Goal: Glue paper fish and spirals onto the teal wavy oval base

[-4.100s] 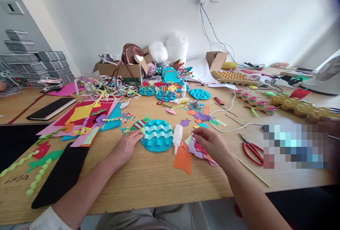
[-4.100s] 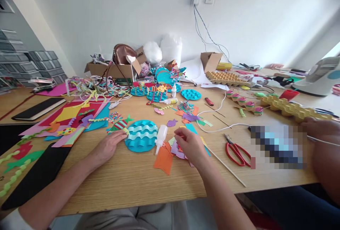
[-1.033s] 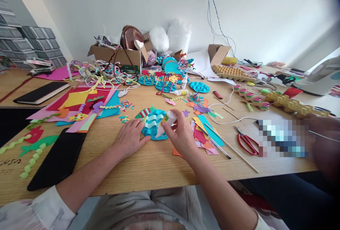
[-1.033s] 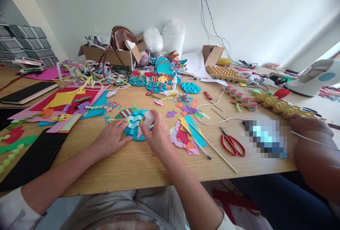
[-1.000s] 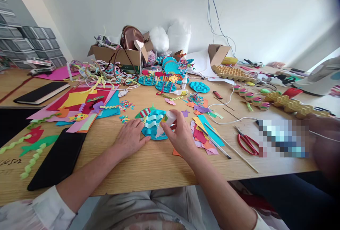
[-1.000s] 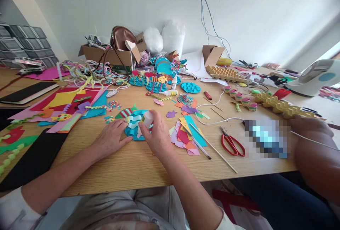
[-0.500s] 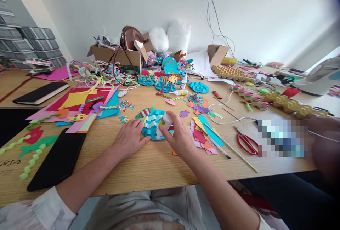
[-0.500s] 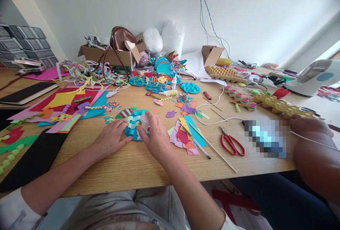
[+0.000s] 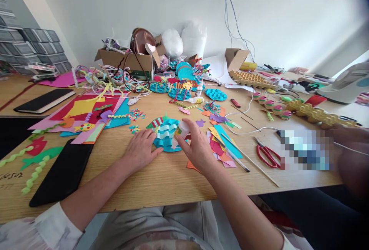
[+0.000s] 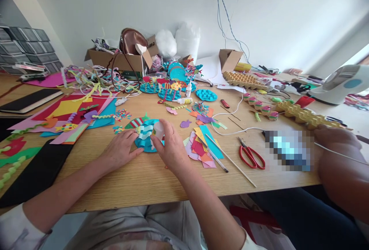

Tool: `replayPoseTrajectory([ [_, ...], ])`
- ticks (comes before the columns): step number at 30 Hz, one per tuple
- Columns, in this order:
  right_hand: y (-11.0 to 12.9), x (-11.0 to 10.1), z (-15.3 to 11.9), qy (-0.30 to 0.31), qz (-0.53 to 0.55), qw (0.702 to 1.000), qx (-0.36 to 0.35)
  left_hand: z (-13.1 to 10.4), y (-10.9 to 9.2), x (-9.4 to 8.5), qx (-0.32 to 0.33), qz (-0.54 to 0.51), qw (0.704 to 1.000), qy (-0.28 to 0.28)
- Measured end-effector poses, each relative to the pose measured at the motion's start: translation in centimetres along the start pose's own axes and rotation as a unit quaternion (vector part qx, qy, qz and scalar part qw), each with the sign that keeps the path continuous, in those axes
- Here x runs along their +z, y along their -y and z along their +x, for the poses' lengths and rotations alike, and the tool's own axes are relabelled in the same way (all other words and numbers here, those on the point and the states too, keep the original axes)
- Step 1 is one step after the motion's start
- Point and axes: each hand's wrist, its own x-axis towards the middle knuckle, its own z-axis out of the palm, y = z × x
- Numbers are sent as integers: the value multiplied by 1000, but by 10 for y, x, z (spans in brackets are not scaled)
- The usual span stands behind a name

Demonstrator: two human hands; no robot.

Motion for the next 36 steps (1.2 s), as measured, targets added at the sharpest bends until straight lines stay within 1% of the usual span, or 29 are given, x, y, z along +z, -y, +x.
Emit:
replayPoseTrajectory([
  [2, 0, 0, 0, -3, 5, 1000, 0, 0, 0, 0, 1, -3, 1000, -1],
  [6, 2, 2, 0, 18, 22, 1000, 12, 0, -1, -1, -1, -6, 1000, 6],
  [12, 6, 1, 3, 31, 81, 992, 93, 1, -1, -1, -10, 5, 1000, 16],
  [16, 1, 3, 4, 66, 122, 982, 126, 0, 1, 0, -5, 1, 1000, 14],
  [19, -4, 3, 5, 64, 173, 975, 126, 0, 1, 0, -2, 2, 1000, 18],
  [22, -6, 2, 7, 49, 190, 971, 139, 0, 1, -1, -1, 3, 1000, 16],
  [26, -7, 2, 7, 58, 229, 961, 146, 0, 1, 0, 1, 5, 1000, 8],
  [28, -8, 2, 7, 55, 225, 963, 141, 0, 1, 1, 1, 9, 1000, 4],
  [31, -8, 1, 7, 45, 192, 971, 135, 0, 2, 2, 6, 13, 1000, 0],
  [36, -3, 0, 11, 47, 171, 976, 128, -1, 3, 4, 7, 16, 1000, -7],
])
